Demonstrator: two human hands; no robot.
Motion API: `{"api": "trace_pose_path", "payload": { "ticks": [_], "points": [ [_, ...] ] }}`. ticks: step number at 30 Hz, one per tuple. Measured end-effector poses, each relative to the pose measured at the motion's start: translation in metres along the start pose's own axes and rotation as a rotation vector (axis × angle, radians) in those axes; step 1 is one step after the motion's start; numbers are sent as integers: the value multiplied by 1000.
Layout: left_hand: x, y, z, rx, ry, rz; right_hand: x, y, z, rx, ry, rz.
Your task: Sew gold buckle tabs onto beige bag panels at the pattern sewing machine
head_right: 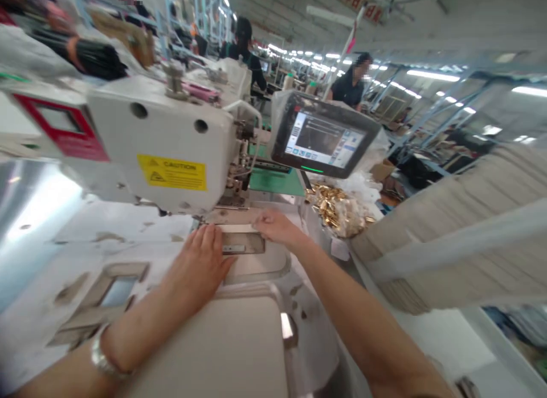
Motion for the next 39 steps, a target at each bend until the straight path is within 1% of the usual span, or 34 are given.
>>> {"api": "trace_pose_path", "payload": {
  "ticks": [3,5,7,12,14,16,18,21,24,26,27,28,30,32,34,36,39],
  "points": [
    [-4,1,-1,-44,62,-46,14,-2,-3,0,-121,-31],
    [-3,2,-2,-60,89,-55,22,-5,-1,-48,-205,-54],
    [0,2,-2,-62,102,-55,25,-9,3,-108,-244,-26],
    [7,2,-3,-64,106,-28,15,-14,22,-235,-132,14],
    [7,2,-3,-71,99,-31,10,-13,24,-282,-173,14],
    [6,2,-2,-79,89,-42,7,-10,22,-299,-270,-5],
    [6,2,-2,-84,80,-46,6,-6,18,-260,-353,-34],
    [6,2,-2,-88,84,-33,8,-4,17,-147,-475,-56],
    [6,2,-2,-96,108,-28,11,-10,25,-31,-688,-107],
    [6,2,-2,-96,116,-34,13,-16,35,44,-751,-160],
    [7,2,-2,-91,115,-37,14,-19,39,57,-720,-186],
    [7,2,-2,-86,111,-38,15,-21,42,46,-637,-204],
    [8,2,-2,-79,100,-39,16,-23,42,-35,-349,-196],
    [10,2,-2,-83,89,-35,16,-22,36,-130,-17,-144],
    [12,2,-2,-89,78,-25,14,-21,28,-187,227,-95],
    [12,3,-2,-86,71,-12,12,-18,18,-222,370,-87],
    [12,4,-2,-78,66,8,11,-15,5,-237,493,-128]
  ]
}}
Point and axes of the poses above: each hand's wrist, its own y-axis towards the middle knuckle, its own x-axis out of the back of the hand, z = x × y, the point moved 3 cm from there along y, towards the middle knuckle, and after that the axes turned 7 degrees about y, right-handed, at the moved point
